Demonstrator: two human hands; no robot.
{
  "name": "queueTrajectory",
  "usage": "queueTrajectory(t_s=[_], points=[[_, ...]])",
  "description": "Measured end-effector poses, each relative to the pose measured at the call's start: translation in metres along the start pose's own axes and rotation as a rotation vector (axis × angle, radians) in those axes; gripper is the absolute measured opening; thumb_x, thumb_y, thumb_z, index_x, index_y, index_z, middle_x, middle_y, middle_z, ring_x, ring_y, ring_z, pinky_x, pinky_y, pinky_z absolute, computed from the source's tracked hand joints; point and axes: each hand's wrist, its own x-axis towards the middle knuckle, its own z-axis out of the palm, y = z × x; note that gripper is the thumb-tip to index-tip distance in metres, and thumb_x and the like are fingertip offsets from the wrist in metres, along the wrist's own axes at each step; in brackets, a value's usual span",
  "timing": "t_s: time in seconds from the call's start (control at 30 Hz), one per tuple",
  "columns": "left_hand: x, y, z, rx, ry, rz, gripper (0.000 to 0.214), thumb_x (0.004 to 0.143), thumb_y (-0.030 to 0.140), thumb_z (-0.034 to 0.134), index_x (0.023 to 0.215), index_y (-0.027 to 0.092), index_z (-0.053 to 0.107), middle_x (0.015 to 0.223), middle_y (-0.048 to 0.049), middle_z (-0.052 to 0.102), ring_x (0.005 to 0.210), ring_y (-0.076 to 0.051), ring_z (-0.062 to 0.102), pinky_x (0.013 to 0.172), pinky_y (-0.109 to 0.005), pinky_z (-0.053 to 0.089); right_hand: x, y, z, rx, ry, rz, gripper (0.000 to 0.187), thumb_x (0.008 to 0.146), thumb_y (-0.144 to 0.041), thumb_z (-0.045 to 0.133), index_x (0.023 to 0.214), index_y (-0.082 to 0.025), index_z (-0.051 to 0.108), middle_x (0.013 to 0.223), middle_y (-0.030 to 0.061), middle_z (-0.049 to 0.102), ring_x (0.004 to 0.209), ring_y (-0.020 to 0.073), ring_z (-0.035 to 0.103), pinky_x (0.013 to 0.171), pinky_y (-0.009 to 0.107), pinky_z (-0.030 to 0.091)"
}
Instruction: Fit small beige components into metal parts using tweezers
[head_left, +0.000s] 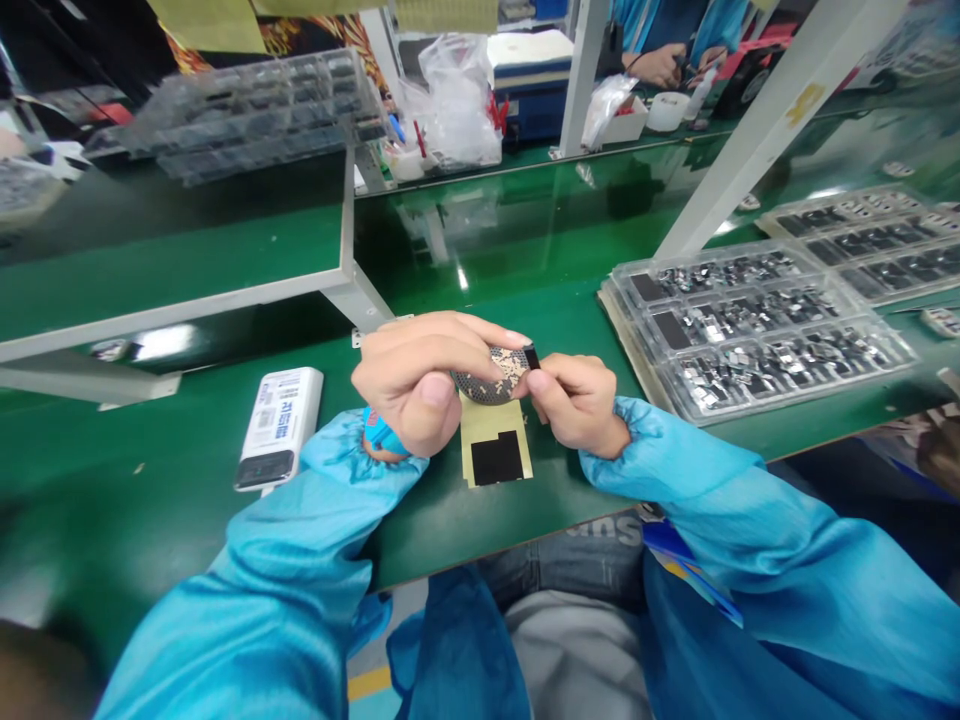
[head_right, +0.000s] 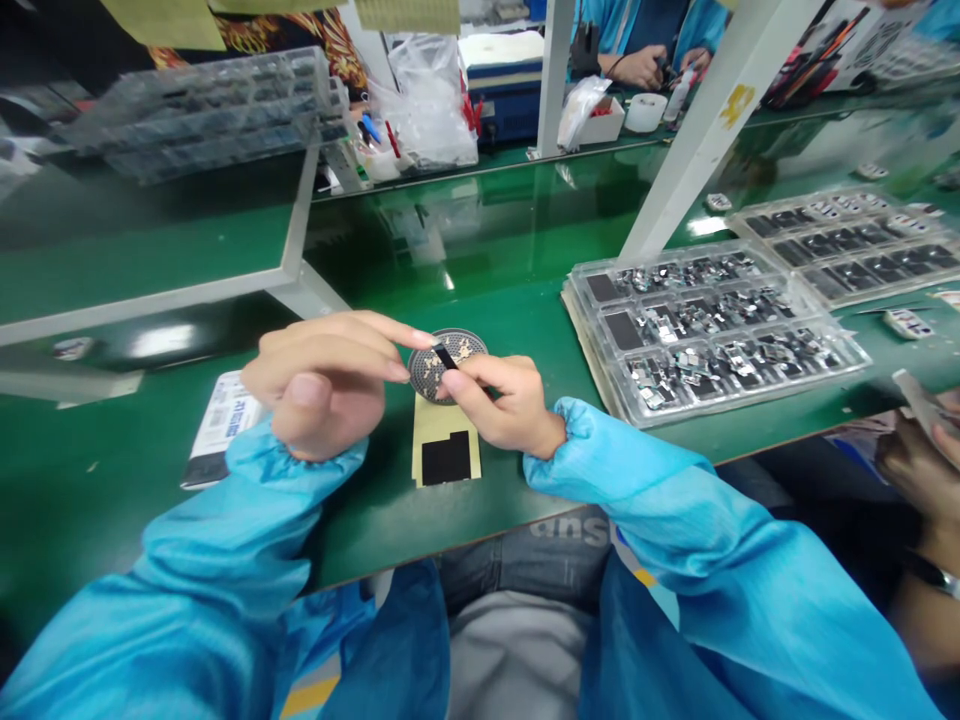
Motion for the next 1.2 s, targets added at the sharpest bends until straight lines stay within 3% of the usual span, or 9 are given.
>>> queueTrajectory(t_s=[0.1,0.23,0.4,0.53,0.67,0.77,0.93,1.0,1.2], points=[[0.005,0.004,0.004,-0.092,0.093,-0.193,0.049,0.103,0.048,0.055,0.065,0.021,0.072,0.058,-0.0040,0.066,0.065,-0.023,0.076,0.056,-0.032,0.058,0.000,0.000,-0.001,-0.019,-0.013,-0.028,0.031,0.103,-0.028,0.062,0.076,-0.017,0.073,0.054,-0.0030,0.064,0.042,0.0049,0.051,0.047,0.019,0.041],[0.018,0.006,0.009,-0.258,0.292,-0.646,0.068,0.100,0.065,0.052,0.051,0.019,0.057,0.044,-0.0014,0.046,0.042,-0.014,0.055,0.044,-0.027,0.044,0.000,-0.001,-0.002,-0.036,-0.058,-0.093,0.033,0.103,-0.031,0.061,0.076,-0.017,0.073,0.052,-0.0026,0.062,0.041,0.0059,0.050,0.046,0.020,0.041],[0.036,0.013,0.010,-0.478,0.446,-1.102,0.069,0.104,0.058,0.048,0.047,0.020,0.039,0.039,0.0035,0.027,0.032,-0.009,0.033,0.037,-0.023,0.031,0.000,-0.001,-0.001,-0.012,-0.080,-0.097,0.033,0.103,-0.031,0.061,0.076,-0.017,0.073,0.050,-0.0032,0.058,0.042,0.0062,0.049,0.046,0.021,0.040],[0.041,0.021,0.011,-0.546,0.476,-1.270,0.067,0.105,0.054,0.047,0.049,0.020,0.032,0.040,0.0049,0.023,0.031,-0.008,0.029,0.036,-0.022,0.030,-0.001,0.001,-0.001,-0.004,-0.088,-0.106,0.030,0.103,-0.029,0.062,0.077,-0.017,0.073,0.051,-0.0027,0.059,0.043,0.0066,0.050,0.047,0.021,0.040],[0.039,0.024,0.014,-0.523,0.434,-1.252,0.064,0.104,0.051,0.048,0.050,0.020,0.034,0.040,0.0050,0.023,0.032,-0.008,0.029,0.037,-0.021,0.031,-0.001,0.002,-0.001,0.003,-0.093,-0.109,0.029,0.103,-0.028,0.062,0.078,-0.017,0.073,0.052,-0.0027,0.059,0.044,0.0066,0.050,0.048,0.021,0.040],[0.031,0.019,0.013,-0.462,0.322,-1.099,0.062,0.100,0.053,0.058,0.050,0.019,0.042,0.042,0.0046,0.029,0.035,-0.008,0.034,0.040,-0.022,0.035,-0.001,0.002,-0.002,0.015,-0.101,-0.110,0.029,0.103,-0.028,0.061,0.079,-0.017,0.072,0.053,-0.0030,0.059,0.044,0.0064,0.050,0.048,0.021,0.040],[0.023,0.000,-0.003,-0.165,-0.182,-0.629,0.034,0.075,0.052,0.090,0.077,0.021,0.076,0.075,-0.0047,0.069,0.069,-0.017,0.065,0.060,-0.029,0.054,0.002,0.003,-0.002,-0.054,-0.005,-0.137,0.029,0.102,-0.031,0.059,0.077,-0.019,0.066,0.060,0.0000,0.063,0.054,0.0106,0.057,0.054,0.025,0.046],[0.025,-0.006,-0.009,-0.069,-0.360,-0.475,0.036,0.068,0.048,0.096,0.089,0.023,0.081,0.093,-0.0079,0.074,0.085,-0.021,0.069,0.073,-0.034,0.059,0.005,0.002,-0.003,-0.066,0.046,-0.159,0.028,0.100,-0.032,0.062,0.074,-0.020,0.061,0.060,-0.0007,0.059,0.053,0.0110,0.053,0.053,0.026,0.045],[0.027,-0.006,-0.010,-0.005,-0.427,-0.324,0.021,0.078,0.041,0.091,0.091,0.026,0.084,0.094,-0.0071,0.075,0.088,-0.021,0.070,0.080,-0.038,0.060,0.008,0.002,-0.003,-0.077,0.064,-0.185,0.020,0.097,-0.029,0.065,0.079,-0.020,0.064,0.059,-0.0019,0.060,0.052,0.0109,0.054,0.053,0.025,0.046]])
